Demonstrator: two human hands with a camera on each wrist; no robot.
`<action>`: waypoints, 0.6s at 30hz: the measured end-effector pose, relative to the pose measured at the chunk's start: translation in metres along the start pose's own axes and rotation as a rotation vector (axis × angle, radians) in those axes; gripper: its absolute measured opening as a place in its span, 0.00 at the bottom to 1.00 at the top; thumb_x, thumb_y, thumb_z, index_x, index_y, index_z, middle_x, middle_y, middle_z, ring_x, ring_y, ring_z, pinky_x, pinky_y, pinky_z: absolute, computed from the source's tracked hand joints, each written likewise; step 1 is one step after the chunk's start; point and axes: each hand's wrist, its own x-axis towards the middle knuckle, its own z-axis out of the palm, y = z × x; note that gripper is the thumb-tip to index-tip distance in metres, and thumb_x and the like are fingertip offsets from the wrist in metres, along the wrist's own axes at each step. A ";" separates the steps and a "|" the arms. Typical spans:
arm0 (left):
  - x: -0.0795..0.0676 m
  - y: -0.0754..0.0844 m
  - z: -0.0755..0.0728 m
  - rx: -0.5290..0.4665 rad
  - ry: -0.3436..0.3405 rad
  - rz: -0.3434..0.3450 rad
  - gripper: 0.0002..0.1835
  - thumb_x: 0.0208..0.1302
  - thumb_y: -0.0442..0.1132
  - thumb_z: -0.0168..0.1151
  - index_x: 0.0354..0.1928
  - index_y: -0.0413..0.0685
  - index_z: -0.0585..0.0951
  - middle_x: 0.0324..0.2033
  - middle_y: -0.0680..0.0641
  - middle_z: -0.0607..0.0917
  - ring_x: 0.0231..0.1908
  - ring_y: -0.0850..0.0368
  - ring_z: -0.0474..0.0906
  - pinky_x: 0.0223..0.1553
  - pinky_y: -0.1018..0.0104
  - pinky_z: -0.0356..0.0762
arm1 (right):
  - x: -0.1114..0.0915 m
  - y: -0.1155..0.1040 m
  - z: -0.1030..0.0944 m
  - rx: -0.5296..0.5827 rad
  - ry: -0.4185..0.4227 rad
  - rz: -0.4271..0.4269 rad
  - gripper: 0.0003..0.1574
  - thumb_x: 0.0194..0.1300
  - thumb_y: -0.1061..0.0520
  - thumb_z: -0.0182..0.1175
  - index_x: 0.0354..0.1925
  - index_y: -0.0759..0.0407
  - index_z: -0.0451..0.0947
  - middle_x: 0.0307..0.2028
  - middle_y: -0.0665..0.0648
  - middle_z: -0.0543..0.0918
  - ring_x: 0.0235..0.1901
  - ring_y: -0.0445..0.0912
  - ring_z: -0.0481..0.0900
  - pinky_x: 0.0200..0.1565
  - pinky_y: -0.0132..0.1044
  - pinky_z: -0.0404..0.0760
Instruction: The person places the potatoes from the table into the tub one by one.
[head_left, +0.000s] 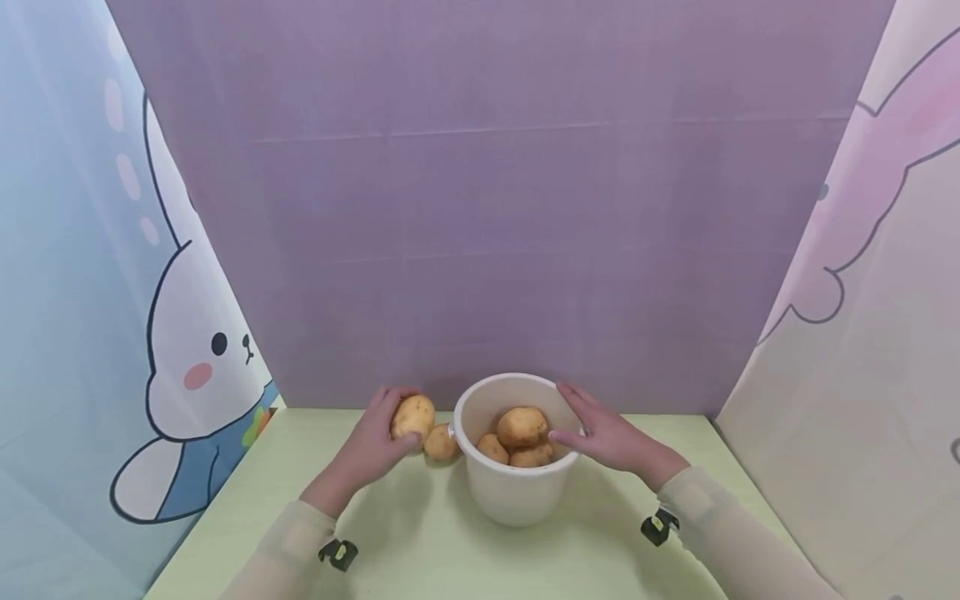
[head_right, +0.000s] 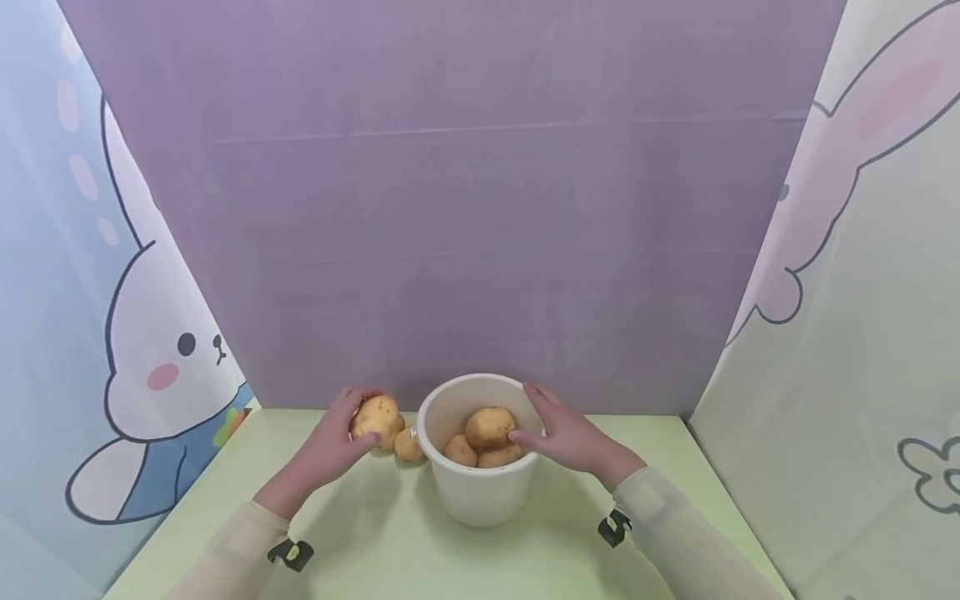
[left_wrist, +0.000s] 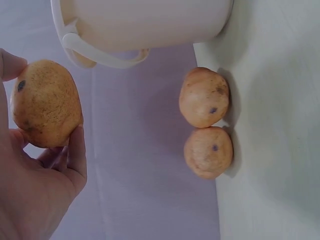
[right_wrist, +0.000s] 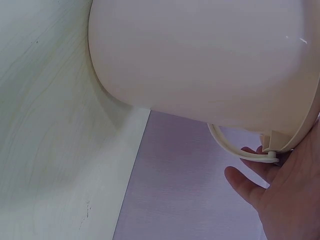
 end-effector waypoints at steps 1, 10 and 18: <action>0.001 0.001 -0.001 0.001 0.000 0.006 0.36 0.58 0.42 0.71 0.71 0.51 0.77 0.57 0.45 0.75 0.48 0.51 0.77 0.45 0.54 0.81 | 0.000 0.000 0.000 0.001 -0.001 0.002 0.62 0.79 0.30 0.62 0.89 0.61 0.49 0.87 0.68 0.53 0.82 0.70 0.57 0.75 0.72 0.65; 0.010 0.009 -0.002 0.004 -0.001 0.063 0.35 0.59 0.41 0.71 0.71 0.51 0.78 0.57 0.45 0.75 0.50 0.51 0.77 0.47 0.53 0.81 | 0.000 -0.001 -0.001 0.005 0.003 -0.007 0.61 0.79 0.31 0.62 0.89 0.63 0.50 0.87 0.67 0.53 0.83 0.69 0.56 0.75 0.72 0.64; 0.020 0.021 -0.002 -0.002 -0.041 0.094 0.35 0.60 0.41 0.72 0.71 0.54 0.78 0.59 0.47 0.75 0.51 0.50 0.78 0.49 0.51 0.82 | -0.001 -0.002 -0.002 0.002 -0.005 0.003 0.61 0.79 0.31 0.62 0.89 0.62 0.49 0.87 0.67 0.53 0.83 0.70 0.56 0.75 0.72 0.63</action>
